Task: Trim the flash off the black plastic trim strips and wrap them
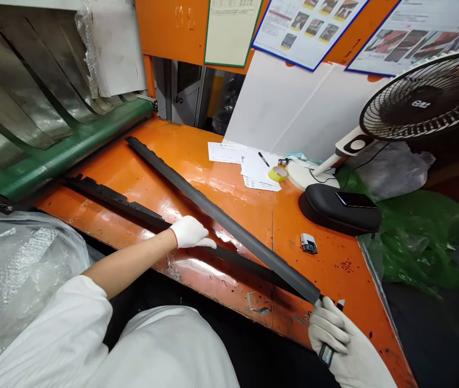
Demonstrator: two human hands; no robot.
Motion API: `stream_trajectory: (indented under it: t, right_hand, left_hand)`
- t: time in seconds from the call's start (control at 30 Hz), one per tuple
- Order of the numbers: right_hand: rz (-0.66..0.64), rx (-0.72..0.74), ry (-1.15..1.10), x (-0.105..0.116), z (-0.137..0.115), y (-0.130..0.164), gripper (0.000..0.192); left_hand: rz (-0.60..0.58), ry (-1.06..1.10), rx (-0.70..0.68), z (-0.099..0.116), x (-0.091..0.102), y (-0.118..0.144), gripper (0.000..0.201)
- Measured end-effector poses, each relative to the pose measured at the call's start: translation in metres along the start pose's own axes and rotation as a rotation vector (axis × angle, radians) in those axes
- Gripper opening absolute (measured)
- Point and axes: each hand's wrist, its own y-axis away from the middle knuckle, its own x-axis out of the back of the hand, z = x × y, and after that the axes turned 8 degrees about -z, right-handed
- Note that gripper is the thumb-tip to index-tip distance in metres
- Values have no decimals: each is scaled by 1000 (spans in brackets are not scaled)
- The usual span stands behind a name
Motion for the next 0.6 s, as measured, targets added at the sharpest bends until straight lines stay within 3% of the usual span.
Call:
stream_trajectory:
  t: [0.13, 0.23, 0.3, 0.43, 0.5, 0.6]
  right_hand:
    - [156, 97, 280, -37, -13, -9, 56]
    - [236, 99, 620, -61, -39, -8, 62]
    - [248, 53, 846, -68, -58, -8, 69]
    - [227, -54, 1081, -58, -74, -22, 78]
    - [224, -102, 1050, -44, -67, -36, 78]
    - [225, -123, 908, -19, -49, -56, 73]
  left_hand:
    - [-123, -13, 18, 8, 0, -10, 50]
    - [-189, -16, 2, 32, -5, -8, 56]
    - [-306, 23, -68, 52, -7, -10, 62]
    - [-633, 153, -195, 71, 1, -29, 61]
    - [-640, 132, -140, 66, 7, -37, 63]
    - [-521, 108, -15, 44, 8, -38, 68]
